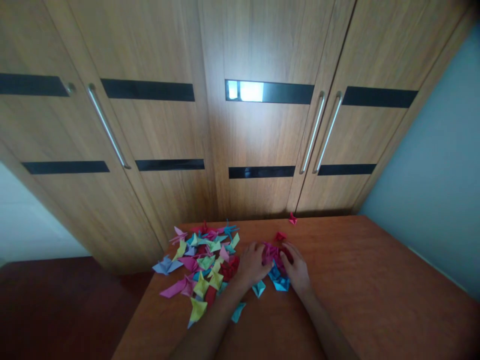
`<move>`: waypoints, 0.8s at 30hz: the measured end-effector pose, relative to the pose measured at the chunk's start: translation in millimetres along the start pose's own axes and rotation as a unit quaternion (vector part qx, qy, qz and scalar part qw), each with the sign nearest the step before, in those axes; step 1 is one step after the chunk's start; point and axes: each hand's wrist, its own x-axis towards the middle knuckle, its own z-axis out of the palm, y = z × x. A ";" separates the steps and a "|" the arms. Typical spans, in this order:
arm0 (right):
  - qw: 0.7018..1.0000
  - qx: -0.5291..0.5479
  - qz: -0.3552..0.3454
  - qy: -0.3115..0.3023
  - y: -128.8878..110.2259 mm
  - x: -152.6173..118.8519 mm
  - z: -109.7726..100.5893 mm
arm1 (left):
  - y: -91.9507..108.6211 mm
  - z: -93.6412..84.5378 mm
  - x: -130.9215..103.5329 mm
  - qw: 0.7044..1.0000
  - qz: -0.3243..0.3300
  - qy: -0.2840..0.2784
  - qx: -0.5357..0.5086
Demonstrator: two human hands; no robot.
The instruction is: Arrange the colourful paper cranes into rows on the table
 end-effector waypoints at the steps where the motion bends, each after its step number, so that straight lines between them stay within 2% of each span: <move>1: 0.999 0.031 0.019 0.007 -2.5 -3.7 4.1 | 2.1 3.6 -1.2 1.000 0.005 0.013 -0.027; 3: 0.991 0.107 0.070 0.026 -7.2 -10.8 10.6 | 6.8 9.1 -2.4 0.995 0.011 0.031 -0.096; 5: 0.971 0.198 0.126 0.044 -12.4 -17.1 15.3 | 11.3 12.3 -2.4 0.986 0.009 0.042 -0.160; 10: 0.873 0.429 0.219 0.070 -30.9 -27.5 27.1 | 21.1 14.8 -4.1 0.974 0.006 0.064 -0.216; 14: 0.810 0.530 0.247 0.041 -54.8 -33.1 43.4 | 24.5 6.3 -12.1 0.969 0.014 0.087 -0.232; 17: 0.788 0.564 0.247 0.022 -82.9 -33.1 57.9 | 19.3 -13.9 -21.6 0.967 0.018 0.126 -0.221; 20: 0.781 0.581 0.230 -0.022 -118.7 -29.2 73.8 | 3.9 -44.9 -35.2 0.967 0.040 0.167 -0.187; 22: 0.787 0.578 0.202 -0.071 -142.5 -26.3 85.8 | -12.4 -67.9 -47.0 0.968 0.045 0.193 -0.155; 24: 0.807 0.557 0.158 -0.116 -161.9 -24.4 98.9 | -32.4 -89.5 -60.1 0.970 0.045 0.207 -0.121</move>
